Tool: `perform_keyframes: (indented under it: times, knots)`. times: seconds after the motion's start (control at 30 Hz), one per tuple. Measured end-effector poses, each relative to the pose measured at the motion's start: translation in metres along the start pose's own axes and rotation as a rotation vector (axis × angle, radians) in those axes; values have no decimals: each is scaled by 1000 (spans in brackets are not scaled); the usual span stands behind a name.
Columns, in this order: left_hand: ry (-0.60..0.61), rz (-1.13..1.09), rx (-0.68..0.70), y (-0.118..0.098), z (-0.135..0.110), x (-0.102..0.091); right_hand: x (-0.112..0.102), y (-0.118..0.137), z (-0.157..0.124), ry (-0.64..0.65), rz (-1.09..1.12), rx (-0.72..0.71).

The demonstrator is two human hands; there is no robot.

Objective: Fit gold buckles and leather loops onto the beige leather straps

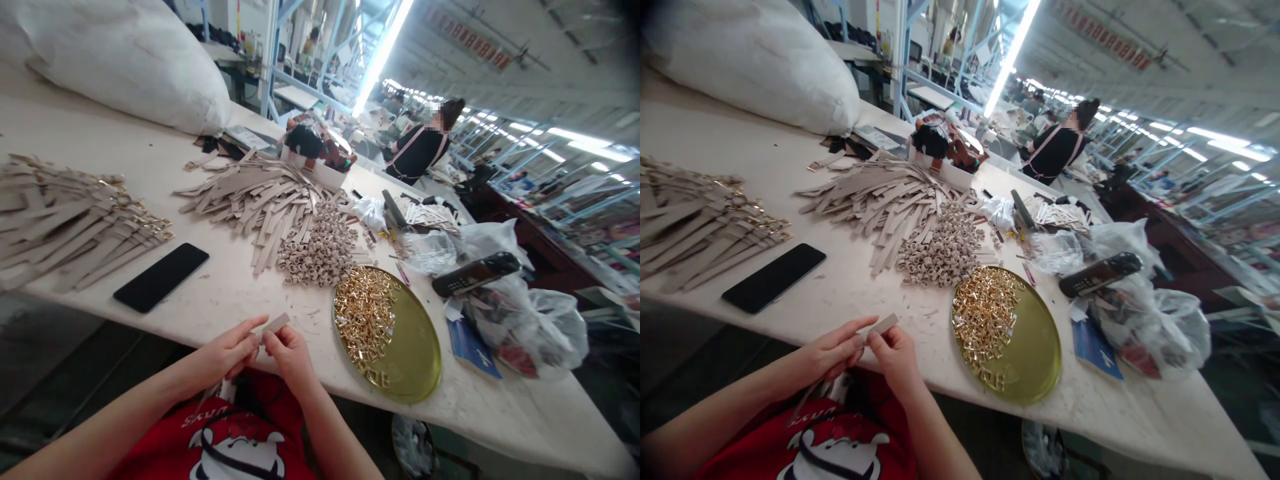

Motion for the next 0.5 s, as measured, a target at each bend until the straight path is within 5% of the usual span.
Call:
perform_keyframes:
  times: [0.1,0.2,0.3,0.4,0.5]
  knots:
    - [-77,19,-9,-7,2,-5,-35,17,-4,-84,-378,-167]
    - [-173,48,-6,-7,1,-12,-112,35,-4,-497,-799,-168]
    - [-198,31,-19,-2,3,-8,-175,49,3,-715,-922,-110]
    - [-193,31,-29,-1,9,2,-198,55,22,-779,-1046,-67]
    - [-159,36,-51,-4,15,10,-198,54,44,-780,-1164,-23]
Point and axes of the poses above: each hand's wrist, its own z-axis towards the middle knuckle, its own x-axis out of the palm, y = z × x, the point moved 7 cm from there along z, towards the middle knuckle, and after that the axes turned 13 degrees about x, right-handed, at the moved point
